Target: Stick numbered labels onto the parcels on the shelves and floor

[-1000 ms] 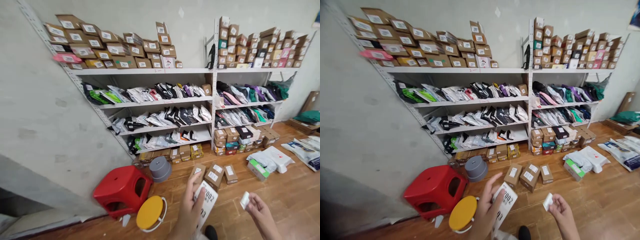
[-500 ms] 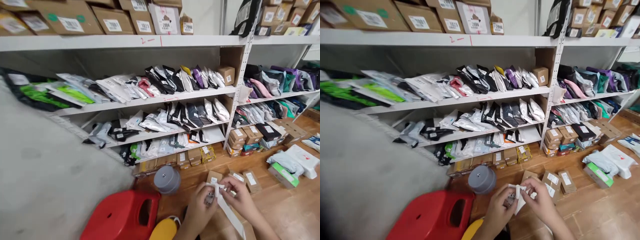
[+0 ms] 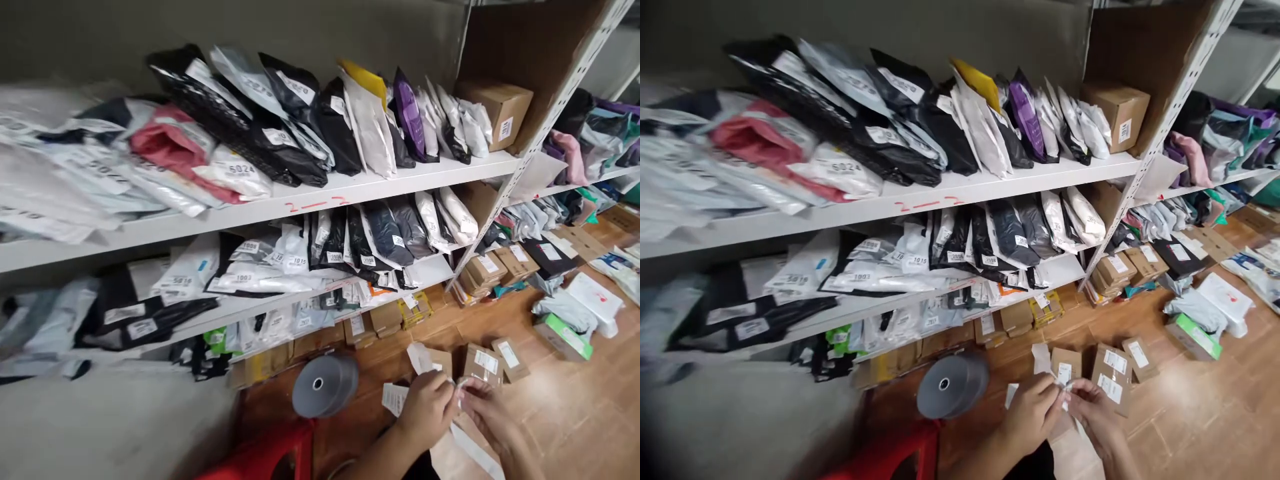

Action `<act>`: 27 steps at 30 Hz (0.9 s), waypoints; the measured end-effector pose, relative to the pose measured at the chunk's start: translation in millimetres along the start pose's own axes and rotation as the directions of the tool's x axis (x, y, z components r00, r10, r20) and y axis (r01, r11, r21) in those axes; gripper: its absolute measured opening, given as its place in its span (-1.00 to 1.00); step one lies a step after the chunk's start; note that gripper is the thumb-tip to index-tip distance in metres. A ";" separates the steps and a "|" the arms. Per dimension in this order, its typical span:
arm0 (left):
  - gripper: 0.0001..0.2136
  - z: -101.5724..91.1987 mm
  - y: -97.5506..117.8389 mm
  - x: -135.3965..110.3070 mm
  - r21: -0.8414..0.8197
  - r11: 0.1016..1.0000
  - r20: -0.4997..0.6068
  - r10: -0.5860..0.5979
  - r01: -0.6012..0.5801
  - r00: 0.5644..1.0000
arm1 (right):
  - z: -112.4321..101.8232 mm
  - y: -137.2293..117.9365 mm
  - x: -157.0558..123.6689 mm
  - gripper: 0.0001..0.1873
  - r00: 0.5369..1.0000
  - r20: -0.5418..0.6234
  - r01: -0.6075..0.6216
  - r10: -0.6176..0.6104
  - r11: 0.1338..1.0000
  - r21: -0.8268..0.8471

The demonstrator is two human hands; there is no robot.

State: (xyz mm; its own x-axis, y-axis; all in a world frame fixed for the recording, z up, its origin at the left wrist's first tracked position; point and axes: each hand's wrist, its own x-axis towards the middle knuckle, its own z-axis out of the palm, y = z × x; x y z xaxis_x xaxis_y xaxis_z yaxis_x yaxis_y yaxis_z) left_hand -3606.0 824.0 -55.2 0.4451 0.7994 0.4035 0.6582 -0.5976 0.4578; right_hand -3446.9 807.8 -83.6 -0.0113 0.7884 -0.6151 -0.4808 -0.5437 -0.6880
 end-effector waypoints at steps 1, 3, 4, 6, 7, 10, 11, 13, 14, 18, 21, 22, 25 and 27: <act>-0.72 2.2 -13.4 3.9 0.025 1.000 0.001 0.011 -0.011 1.000 | 5.4 1.4 15.3 -0.56 1.000 0.013 -0.021 0.021 1.000 -0.012; -0.73 8.4 -40.3 8.6 0.029 0.999 0.024 -0.027 0.026 0.999 | 15.2 4.8 49.1 -0.59 0.996 0.065 -0.049 0.057 0.993 -0.112; -0.75 13.1 -54.1 9.4 0.009 0.997 0.050 -0.077 0.077 0.996 | 19.3 6.7 67.1 -0.60 0.995 0.085 -0.031 0.047 0.982 -0.185; -0.84 26.6 -83.4 7.6 -0.046 0.972 0.127 -0.224 0.231 0.966 | 25.1 10.5 103.1 -0.59 0.994 0.074 0.095 -0.074 0.938 -0.335; -0.87 35.4 -99.3 5.0 -0.077 0.944 0.175 -0.305 0.322 0.936 | 26.4 12.5 120.4 -0.57 0.982 0.043 0.187 -0.186 0.894 -0.407; -0.82 69.0 -153.1 -7.2 -0.228 0.810 0.293 -0.472 0.540 0.832 | 23.4 21.1 168.8 -0.57 0.877 -0.064 0.376 -0.476 0.763 -0.525; -0.79 82.2 -172.5 -11.7 -0.309 0.748 0.326 -0.496 0.587 0.805 | 20.9 25.9 184.1 -0.58 0.866 -0.081 0.398 -0.494 0.777 -0.488; -0.76 110.3 -211.4 -19.3 -0.479 0.597 0.391 -0.512 0.644 0.765 | 15.9 39.6 215.3 -0.58 0.903 -0.042 0.402 -0.429 0.873 -0.276; -0.77 125.0 -229.9 -21.9 -0.544 0.519 0.421 -0.511 0.659 0.749 | 14.4 48.6 232.0 -0.56 0.923 0.022 0.383 -0.384 0.913 -0.142; -0.71 180.6 -293.9 -22.8 -0.664 0.389 0.440 -0.486 0.638 0.755 | 14.7 92.4 308.3 -0.50 0.878 0.348 0.316 -0.329 0.944 0.095; -0.64 212.8 -337.2 -15.9 -0.665 0.504 0.365 -0.426 0.552 0.828 | 14.1 126.8 370.7 -0.60 0.798 0.491 0.336 -0.349 0.934 0.119; -0.63 221.0 -351.6 -13.0 -0.639 0.567 0.347 -0.390 0.520 0.853 | 12.9 138.4 390.7 -0.64 0.781 0.513 0.338 -0.356 0.932 0.132; -0.62 238.6 -390.2 -6.0 -0.496 0.771 0.352 -0.242 0.399 0.904 | 9.7 174.1 442.7 -0.73 0.783 0.515 0.319 -0.350 0.936 0.151; -0.65 244.6 -408.6 -4.6 -0.413 0.849 0.413 -0.147 0.329 0.899 | 12.5 198.2 467.8 -0.71 0.816 0.473 0.285 -0.332 0.943 0.170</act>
State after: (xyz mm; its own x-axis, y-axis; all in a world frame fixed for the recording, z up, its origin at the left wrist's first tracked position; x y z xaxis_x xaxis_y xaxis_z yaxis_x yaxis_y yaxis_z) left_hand -3728.6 1079.6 -437.9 0.5540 0.8320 -0.0315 0.4543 -0.2703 0.8489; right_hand -3558.4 1072.4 -502.8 -0.2649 0.9599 -0.0914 -0.6062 -0.2395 -0.7584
